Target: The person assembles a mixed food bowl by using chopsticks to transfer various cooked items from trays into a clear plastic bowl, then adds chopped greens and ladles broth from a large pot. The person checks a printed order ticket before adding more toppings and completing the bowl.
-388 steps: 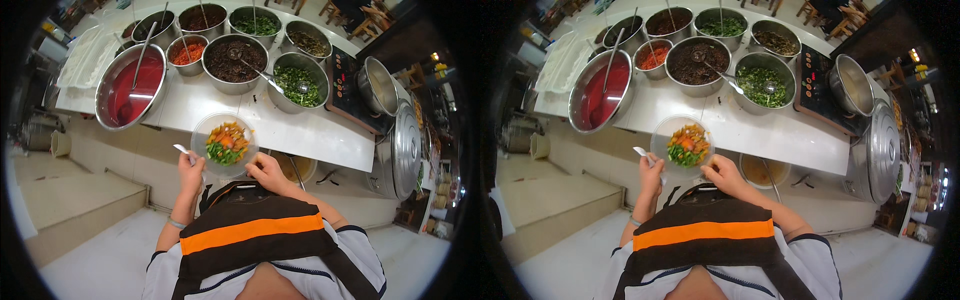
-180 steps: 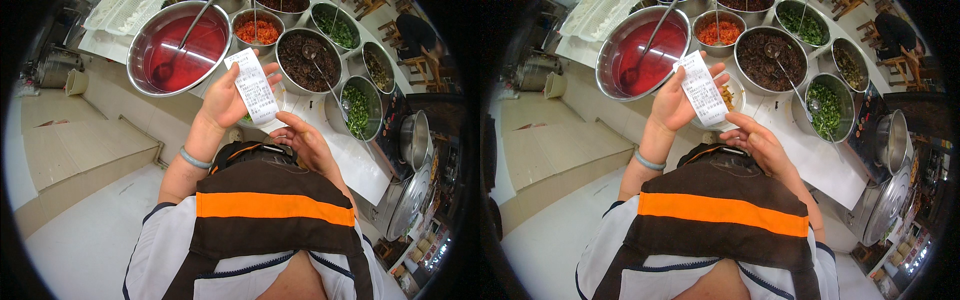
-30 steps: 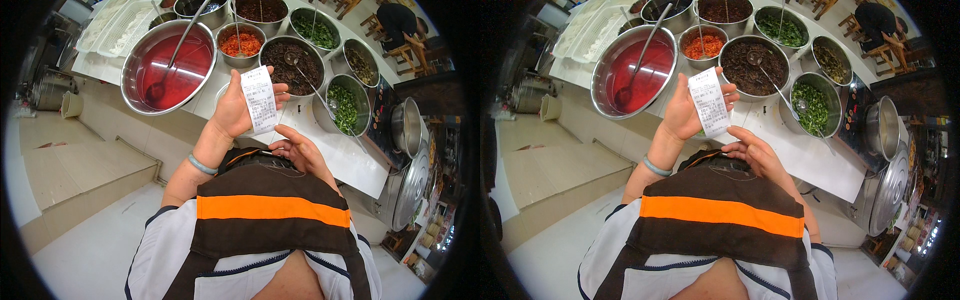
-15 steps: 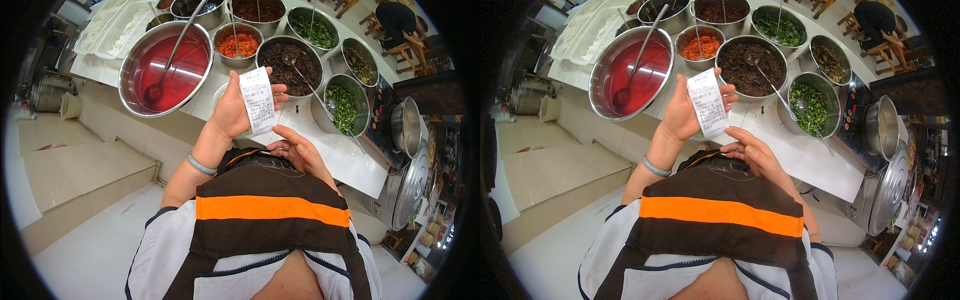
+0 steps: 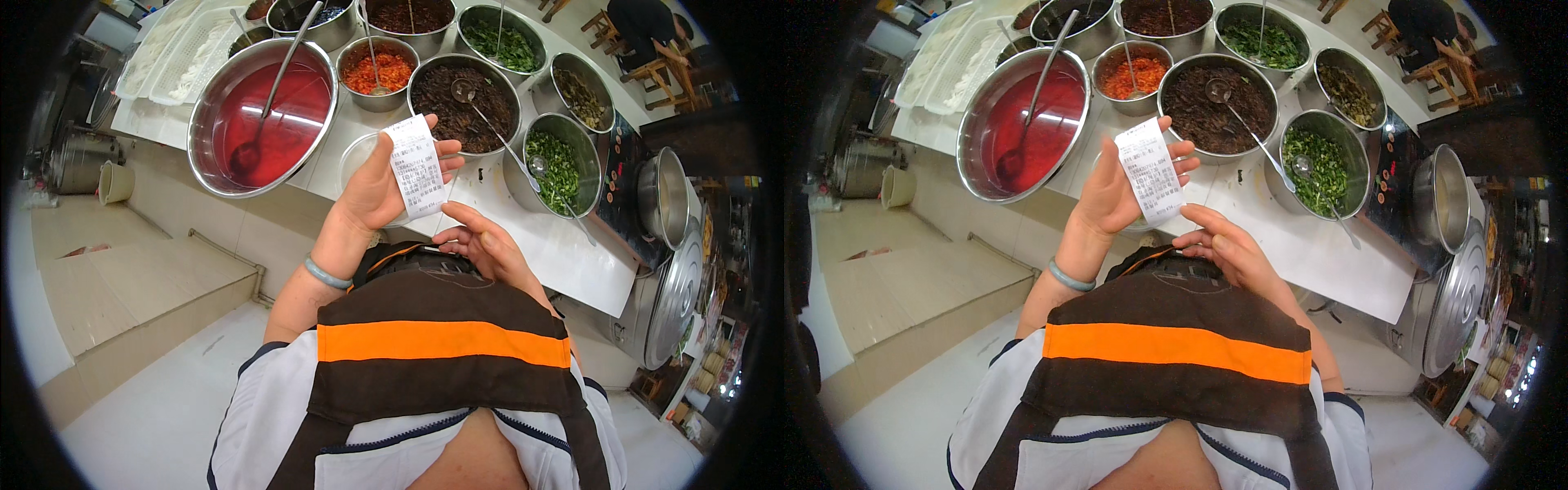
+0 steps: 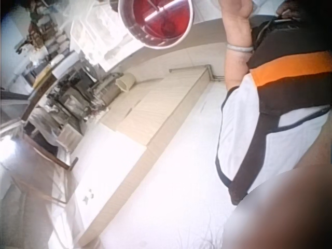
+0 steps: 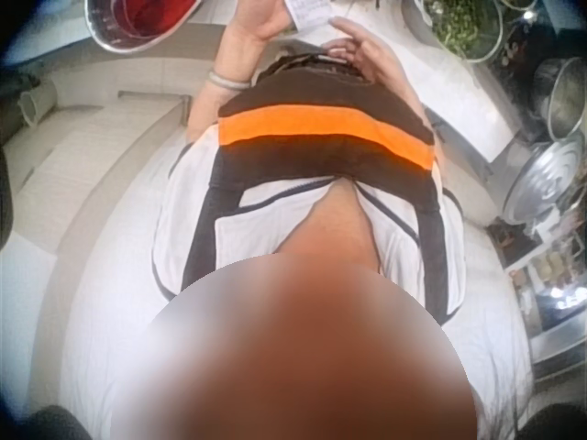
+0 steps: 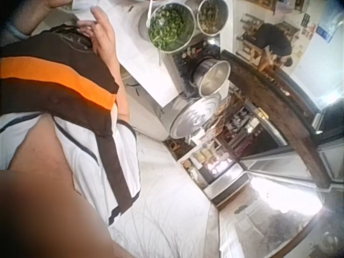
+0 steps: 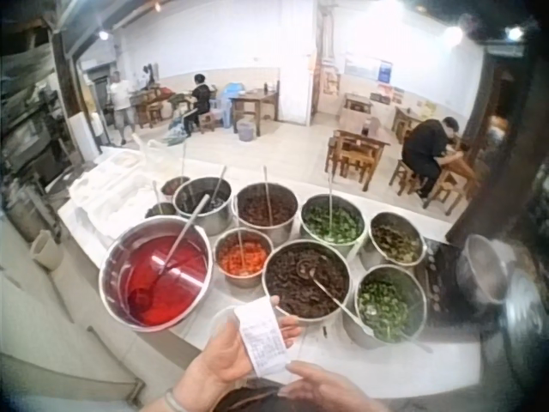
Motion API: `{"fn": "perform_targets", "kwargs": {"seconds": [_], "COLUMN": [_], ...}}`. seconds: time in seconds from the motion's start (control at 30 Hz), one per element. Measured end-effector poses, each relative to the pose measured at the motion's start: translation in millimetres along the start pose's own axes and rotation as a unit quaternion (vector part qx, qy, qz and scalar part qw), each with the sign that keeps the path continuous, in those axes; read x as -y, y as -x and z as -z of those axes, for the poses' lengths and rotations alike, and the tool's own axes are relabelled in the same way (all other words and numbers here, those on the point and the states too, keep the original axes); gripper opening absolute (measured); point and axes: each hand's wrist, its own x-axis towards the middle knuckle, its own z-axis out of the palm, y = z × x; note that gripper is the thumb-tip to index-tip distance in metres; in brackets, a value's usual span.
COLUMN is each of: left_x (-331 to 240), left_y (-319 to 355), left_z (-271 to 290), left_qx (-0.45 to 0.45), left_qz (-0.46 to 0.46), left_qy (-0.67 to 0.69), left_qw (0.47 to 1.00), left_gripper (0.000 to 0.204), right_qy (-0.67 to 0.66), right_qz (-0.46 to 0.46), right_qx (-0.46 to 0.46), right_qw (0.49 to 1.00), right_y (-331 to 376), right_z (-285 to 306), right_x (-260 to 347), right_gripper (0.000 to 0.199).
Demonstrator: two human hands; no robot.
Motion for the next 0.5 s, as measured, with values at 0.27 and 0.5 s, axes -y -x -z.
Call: {"fn": "perform_targets", "kwargs": {"seconds": [0.27, 0.5], "left_x": [12, -8], "left_y": [10, 84], "left_z": [-9, 19], "left_qx": [-0.101, -0.220], "left_qz": [0.026, -0.067], "left_qy": [-0.149, -0.498], "left_qw": [0.983, 0.836], "left_gripper": [0.057, 0.052], "right_qy": [0.119, 0.106], "right_qz": [-0.040, -0.058], "right_qx": [-0.038, -0.335], "right_qw": [0.991, 0.935], "right_y": [11, 82], "right_z": [17, 62], "right_x": [-4, -11], "right_gripper": [0.045, 0.030]}}
